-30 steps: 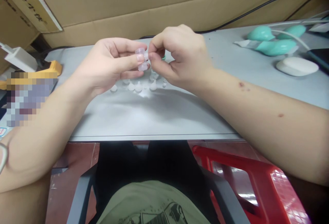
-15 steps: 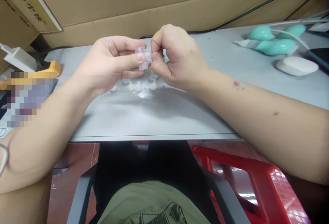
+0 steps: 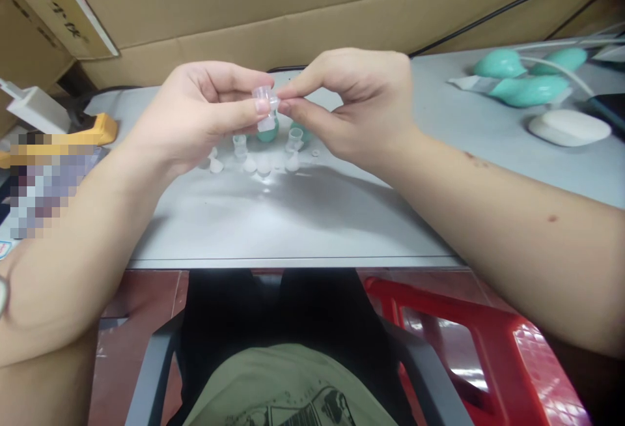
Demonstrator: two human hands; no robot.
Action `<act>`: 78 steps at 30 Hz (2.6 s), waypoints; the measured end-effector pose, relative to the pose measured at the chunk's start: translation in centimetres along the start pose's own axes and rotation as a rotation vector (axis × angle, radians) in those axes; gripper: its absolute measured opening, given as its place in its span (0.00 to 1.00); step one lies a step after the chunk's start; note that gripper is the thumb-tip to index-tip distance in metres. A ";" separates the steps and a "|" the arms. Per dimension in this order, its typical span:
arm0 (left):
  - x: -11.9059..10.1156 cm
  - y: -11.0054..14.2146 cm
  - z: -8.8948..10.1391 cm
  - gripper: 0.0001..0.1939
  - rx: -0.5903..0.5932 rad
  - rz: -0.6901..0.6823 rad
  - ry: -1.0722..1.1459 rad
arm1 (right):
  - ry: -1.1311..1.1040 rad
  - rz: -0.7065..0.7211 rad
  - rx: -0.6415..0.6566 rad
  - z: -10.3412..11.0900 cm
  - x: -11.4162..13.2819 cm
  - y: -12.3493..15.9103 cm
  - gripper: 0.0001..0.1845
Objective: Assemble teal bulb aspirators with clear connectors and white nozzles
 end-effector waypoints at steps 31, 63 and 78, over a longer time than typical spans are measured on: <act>0.6 -0.8 0.3 0.08 0.225 -0.199 -0.678 | 0.552 -0.357 0.419 -4.5 -1.1 -2.0 0.17; -0.9 -0.4 1.2 0.06 0.589 -0.322 -0.849 | 0.410 -0.076 0.260 -2.2 -0.4 -1.0 0.13; 0.0 -1.2 2.8 0.11 0.093 -0.117 -0.103 | -0.304 -0.079 0.102 -2.2 -0.7 -1.3 0.06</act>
Point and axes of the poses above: each hand's wrist, its own y-axis away from the middle knuckle, its own z-axis out of the back of the hand, x = y × z, the point moved 5 cm from there along -y, towards the middle knuckle, and after that the axes turned 11 degrees about -z, right-handed, at the moved point
